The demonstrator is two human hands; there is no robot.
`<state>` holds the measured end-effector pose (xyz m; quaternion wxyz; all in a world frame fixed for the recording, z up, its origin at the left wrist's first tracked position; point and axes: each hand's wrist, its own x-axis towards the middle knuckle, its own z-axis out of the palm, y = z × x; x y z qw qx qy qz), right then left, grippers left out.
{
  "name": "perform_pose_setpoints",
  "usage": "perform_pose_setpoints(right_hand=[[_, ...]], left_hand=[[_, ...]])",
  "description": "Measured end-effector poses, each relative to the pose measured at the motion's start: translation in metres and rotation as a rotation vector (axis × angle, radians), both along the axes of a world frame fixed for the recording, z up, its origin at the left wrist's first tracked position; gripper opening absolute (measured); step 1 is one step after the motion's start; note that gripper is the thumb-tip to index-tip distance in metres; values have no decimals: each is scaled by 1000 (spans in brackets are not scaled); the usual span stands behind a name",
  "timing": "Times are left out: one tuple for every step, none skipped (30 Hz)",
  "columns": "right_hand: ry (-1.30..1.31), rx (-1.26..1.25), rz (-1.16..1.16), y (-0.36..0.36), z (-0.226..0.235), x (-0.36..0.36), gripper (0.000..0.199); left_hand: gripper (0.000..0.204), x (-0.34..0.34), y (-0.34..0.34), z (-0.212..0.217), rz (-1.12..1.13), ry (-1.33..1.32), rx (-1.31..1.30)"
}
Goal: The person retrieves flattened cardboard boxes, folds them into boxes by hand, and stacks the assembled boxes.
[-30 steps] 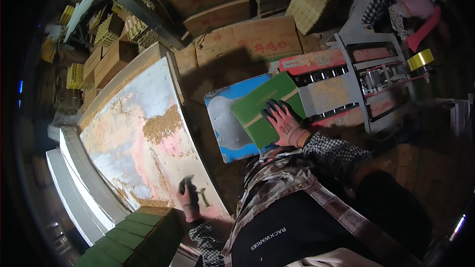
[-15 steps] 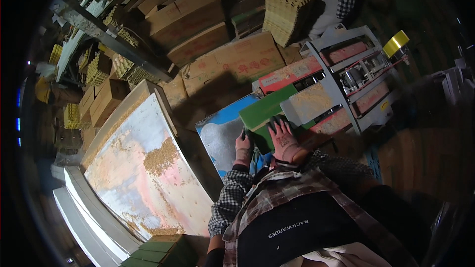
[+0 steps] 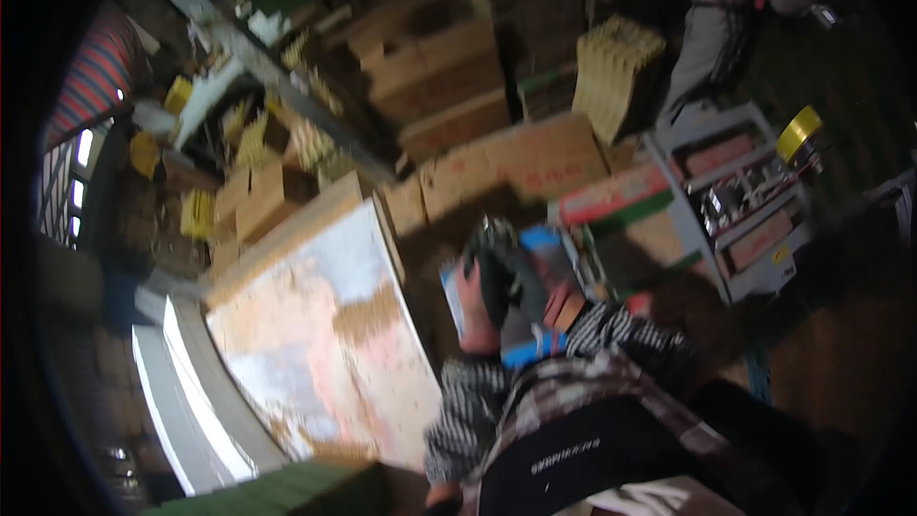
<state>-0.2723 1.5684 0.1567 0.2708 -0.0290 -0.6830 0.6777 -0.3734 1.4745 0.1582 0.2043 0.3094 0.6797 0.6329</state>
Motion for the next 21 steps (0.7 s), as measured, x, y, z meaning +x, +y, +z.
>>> perform_pose_setpoints(right_hand=[[62, -217, 87, -4, -14, -10, 43], [122, -419, 162, 3, -36, -20, 43], [148, -79, 85, 0, -40, -23, 44], [167, 258, -7, 5, -45, -28, 45], [269, -538, 229, -7, -39, -26, 46], [332, -1336, 464, -14, -34, -17, 47], [393, -907, 375, -7, -40, -10, 46], [416, -881, 375, 7, -43, -12, 46], [398, -1195, 296, 22, -47, -15, 43], [366, -1513, 207, 31, -46, -19, 41], [305, -1529, 222, 33, -46, -18, 40], [258, -1497, 318, 24, -43, -18, 40], [218, -1475, 414, 12, -37, -18, 39], [198, -1465, 498, 0, -31, -17, 39], [190, -1475, 565, -8, -27, -15, 39], [201, -1502, 611, -9, -23, -15, 39], [221, -1533, 655, -8, -20, -11, 39], [232, -1584, 728, -8, -14, -9, 39], [253, -1620, 811, -3, -13, -10, 40], [47, -1596, 556, -13, 51, 4, 42], [86, -1484, 466, -7, 58, 10, 44]], left_hand=[[36, 17, 2, -3, 134, -393, 182], [39, 38, 8, 28, 170, -40, 76], [36, 49, -9, 35, 136, 160, -67], [40, 57, -12, 41, 135, 460, -172], [43, 68, -22, 53, 113, 546, -249], [45, 82, -28, 68, 81, 627, -327], [45, 91, -34, 83, 74, 650, -299], [51, 99, -40, 98, 35, 563, -373], [56, 103, -43, 111, -5, 473, -448], [56, 101, -41, 122, -13, 489, -433], [60, 97, -35, 134, -4, 714, -431], [63, 93, -32, 142, 28, 926, -435], [61, 82, -18, 133, 49, 894, -339], [61, 61, -12, 111, 74, 893, -340], [62, 35, -6, 86, 113, 884, -374], [62, 23, 0, 93, 138, 879, -406], [60, 26, -2, 100, 202, 942, -487], [60, 28, -3, 93, 216, 947, -490], [62, 30, -4, 74, 181, 821, -408], [65, 30, -13, 53, 165, 672, -342], [68, 45, -15, 61, 58, 737, -334]])
